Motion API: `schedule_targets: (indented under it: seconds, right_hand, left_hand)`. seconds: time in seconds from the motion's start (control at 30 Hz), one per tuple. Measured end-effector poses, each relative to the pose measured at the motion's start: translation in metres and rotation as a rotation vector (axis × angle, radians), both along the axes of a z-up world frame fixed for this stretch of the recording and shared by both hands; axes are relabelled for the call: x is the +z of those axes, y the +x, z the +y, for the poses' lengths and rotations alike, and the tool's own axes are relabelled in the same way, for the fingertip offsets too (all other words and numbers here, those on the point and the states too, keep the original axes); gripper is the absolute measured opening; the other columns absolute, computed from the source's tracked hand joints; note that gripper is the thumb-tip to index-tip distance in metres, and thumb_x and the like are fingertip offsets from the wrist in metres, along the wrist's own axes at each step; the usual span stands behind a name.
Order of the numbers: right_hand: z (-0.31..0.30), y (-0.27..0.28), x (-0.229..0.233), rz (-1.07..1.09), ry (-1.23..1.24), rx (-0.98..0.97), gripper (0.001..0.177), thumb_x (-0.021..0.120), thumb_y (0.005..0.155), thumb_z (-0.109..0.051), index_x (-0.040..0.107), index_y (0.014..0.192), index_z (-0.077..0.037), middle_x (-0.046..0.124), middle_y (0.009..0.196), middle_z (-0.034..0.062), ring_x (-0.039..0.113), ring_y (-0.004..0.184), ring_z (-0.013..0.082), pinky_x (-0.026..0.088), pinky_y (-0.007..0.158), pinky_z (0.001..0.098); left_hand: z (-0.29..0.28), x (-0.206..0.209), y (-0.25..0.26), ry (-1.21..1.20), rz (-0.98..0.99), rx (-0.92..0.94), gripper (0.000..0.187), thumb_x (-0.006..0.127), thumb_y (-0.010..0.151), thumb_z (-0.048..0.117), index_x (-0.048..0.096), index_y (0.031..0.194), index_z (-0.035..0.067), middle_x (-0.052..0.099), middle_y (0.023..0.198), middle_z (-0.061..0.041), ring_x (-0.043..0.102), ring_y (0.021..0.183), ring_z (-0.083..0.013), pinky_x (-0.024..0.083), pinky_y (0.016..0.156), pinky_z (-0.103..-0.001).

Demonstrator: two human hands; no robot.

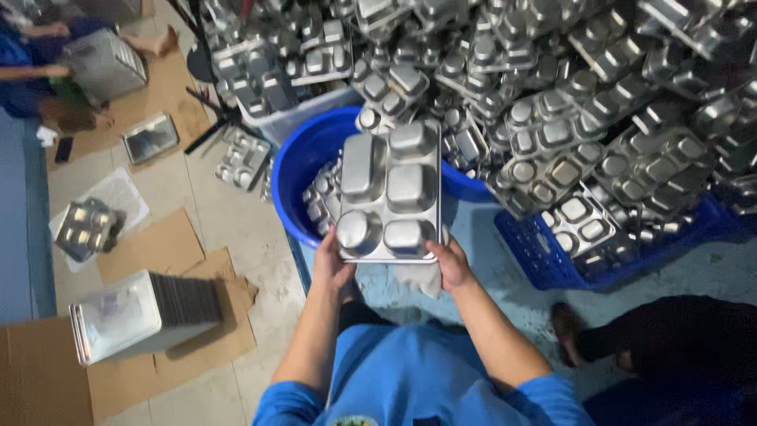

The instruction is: The person repeatedly picks up stainless steel compartmentalized trays from a blue bin, wipes them with a cloth, and places them onto a stack on a nearby table. The process is continuous and repetitive throughout the clip.

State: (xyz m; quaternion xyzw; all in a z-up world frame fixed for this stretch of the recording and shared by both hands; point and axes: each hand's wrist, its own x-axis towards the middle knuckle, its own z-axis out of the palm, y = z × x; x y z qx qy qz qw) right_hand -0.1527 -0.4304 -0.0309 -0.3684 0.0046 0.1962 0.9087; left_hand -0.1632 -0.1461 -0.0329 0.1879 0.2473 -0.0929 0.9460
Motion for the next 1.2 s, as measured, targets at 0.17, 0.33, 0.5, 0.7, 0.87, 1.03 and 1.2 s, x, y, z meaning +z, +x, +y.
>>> schedule_targets:
  seconds: [0.17,0.33,0.5,0.7,0.87,1.03,1.2]
  right_hand:
    - [0.011,0.026,-0.039,0.052,-0.674,-0.143,0.037,0.069,0.097,-0.025,0.068,0.122,0.002,0.073,0.111,0.0114,0.067,0.099,0.0218,0.055,0.085,0.0379]
    - [0.073,0.042,-0.064,0.099,-0.756,-0.272,0.040,0.057,0.104,-0.036,0.070,0.123,-0.003,0.074,0.122,0.0074,0.066,0.112,0.0150,0.050,0.097,0.0298]
    - [0.135,0.033,-0.055,0.175,-0.239,-0.214,0.044,0.062,0.100,-0.031,0.059,0.135,-0.004,0.067,0.127,0.0089,0.064,0.115,0.0178,0.051,0.098,0.0340]
    - [0.111,0.011,-0.022,0.388,-0.166,-0.696,0.040,0.071,0.087,-0.015,0.063,0.125,-0.005,0.069,0.111,0.0091,0.070,0.096,0.0215,0.055,0.080,0.0396]
    - [0.060,-0.058,0.012,0.384,-0.460,-1.076,0.036,0.076,0.089,-0.011,0.067,0.123,-0.001,0.071,0.109,0.0094,0.066,0.092,0.0181,0.054,0.079,0.0342]
    - [0.002,-0.153,0.013,0.526,-0.800,-1.402,0.038,0.075,0.087,-0.014,0.062,0.120,0.000,0.071,0.111,0.0093,0.067,0.097,0.0208,0.054,0.085,0.0359]
    - [0.022,-0.262,-0.060,0.853,-0.986,-1.433,0.041,0.065,0.095,-0.032,0.067,0.119,0.001,0.070,0.114,0.0198,0.066,0.104,0.0350,0.052,0.091,0.0454]
  left_hand:
    - [0.039,-0.031,0.025,0.434,-0.140,0.139,0.027,0.060,0.108,0.026,0.061,0.114,0.000,0.066,0.107,-0.013,0.063,0.100,-0.0280,0.053,0.091,-0.043]
    - [0.017,-0.030,0.054,1.598,-0.311,0.079,0.038,0.061,0.108,0.027,0.062,0.124,-0.007,0.065,0.109,-0.025,0.063,0.097,-0.0421,0.049,0.083,-0.050]
    - [-0.022,0.034,0.059,1.759,-0.700,-0.428,0.042,0.068,0.092,0.027,0.060,0.126,0.003,0.067,0.108,-0.022,0.064,0.103,-0.0435,0.052,0.084,-0.050]
    - [-0.019,0.098,0.092,1.514,-1.425,-1.007,0.068,0.078,0.067,0.025,0.059,0.129,0.004,0.065,0.115,-0.020,0.062,0.108,-0.0404,0.045,0.096,-0.055]
    - [-0.023,0.056,0.167,1.839,-1.245,-0.187,0.085,0.083,0.076,0.031,0.045,0.144,-0.002,0.048,0.142,-0.030,0.045,0.129,-0.0496,0.029,0.110,-0.058]
    - [-0.058,-0.032,0.199,0.932,-0.508,-0.984,0.055,0.069,0.098,0.026,0.056,0.146,0.003,0.059,0.112,-0.020,0.045,0.088,-0.0289,0.036,0.069,-0.040]
    - [-0.130,-0.123,0.087,0.754,-0.447,-1.149,0.030,0.061,0.098,0.016,0.065,0.126,0.006,0.073,0.097,-0.005,0.069,0.078,-0.0159,0.058,0.061,-0.031]
